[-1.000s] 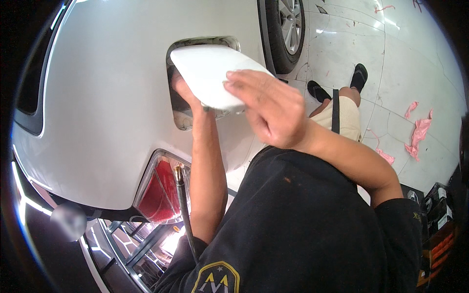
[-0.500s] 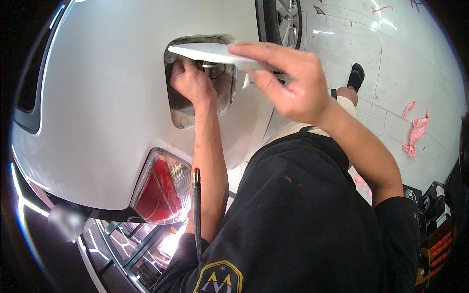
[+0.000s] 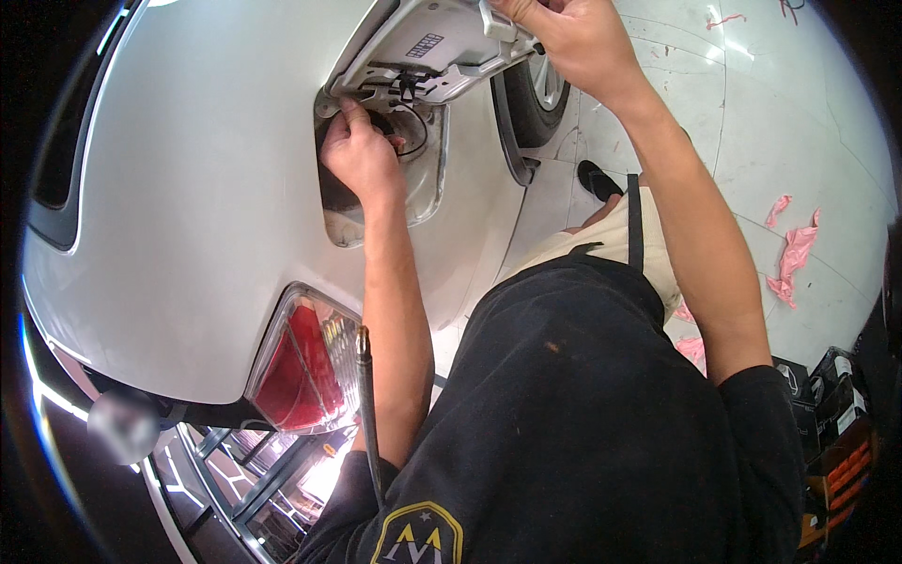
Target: The person installs a white fuel door onto the rear of a white car, using a screwdriver to secure the internal mechanism. The person then moves to the front of the vehicle and installs a silver roof rail onto the pink-wrapped roof.
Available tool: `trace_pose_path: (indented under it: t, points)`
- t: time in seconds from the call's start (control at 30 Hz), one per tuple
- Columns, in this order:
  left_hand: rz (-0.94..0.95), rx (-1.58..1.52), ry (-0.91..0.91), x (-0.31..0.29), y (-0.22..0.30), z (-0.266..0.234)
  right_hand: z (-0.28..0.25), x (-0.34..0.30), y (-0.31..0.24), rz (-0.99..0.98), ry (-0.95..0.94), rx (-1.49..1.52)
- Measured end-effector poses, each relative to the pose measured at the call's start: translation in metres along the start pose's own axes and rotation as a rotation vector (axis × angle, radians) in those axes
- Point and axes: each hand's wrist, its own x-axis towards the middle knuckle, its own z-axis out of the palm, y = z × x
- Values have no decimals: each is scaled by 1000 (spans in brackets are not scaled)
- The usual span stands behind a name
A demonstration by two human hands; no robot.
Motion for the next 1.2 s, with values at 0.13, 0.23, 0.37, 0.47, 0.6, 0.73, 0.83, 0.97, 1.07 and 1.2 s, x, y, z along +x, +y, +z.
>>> trace_pose_path:
  t: [0.13,0.23,0.37,0.47,0.6,0.73,0.83,0.97,1.07,1.2]
  points:
    - [-46,-85,-49,2,-3,-5,4,-11,-4,-64,7,21]
    - [-58,-172,-117,2,-4,-6,4,-16,1,-66,47,4]
    - [-138,-128,-326,-12,-1,-13,-12,-14,6,-2,116,25]
    - [-349,-260,-511,-23,9,-16,-35,-10,4,33,64,50]
    - [-645,-522,-655,-35,10,-9,-43,-9,4,49,0,-57]
    - [-702,-590,-616,-43,-14,-9,-40,-13,11,83,-2,-105]
    - [-713,-572,-598,-52,-14,-7,-41,-17,9,61,33,-202]
    - [-731,-531,-547,-62,-8,-4,-45,-21,8,112,-11,-282]
    - [-715,-600,-508,-68,-7,-1,-47,-20,12,107,-33,-254]
    - [-742,-651,-377,-77,-10,9,-59,-8,33,62,-50,-322]
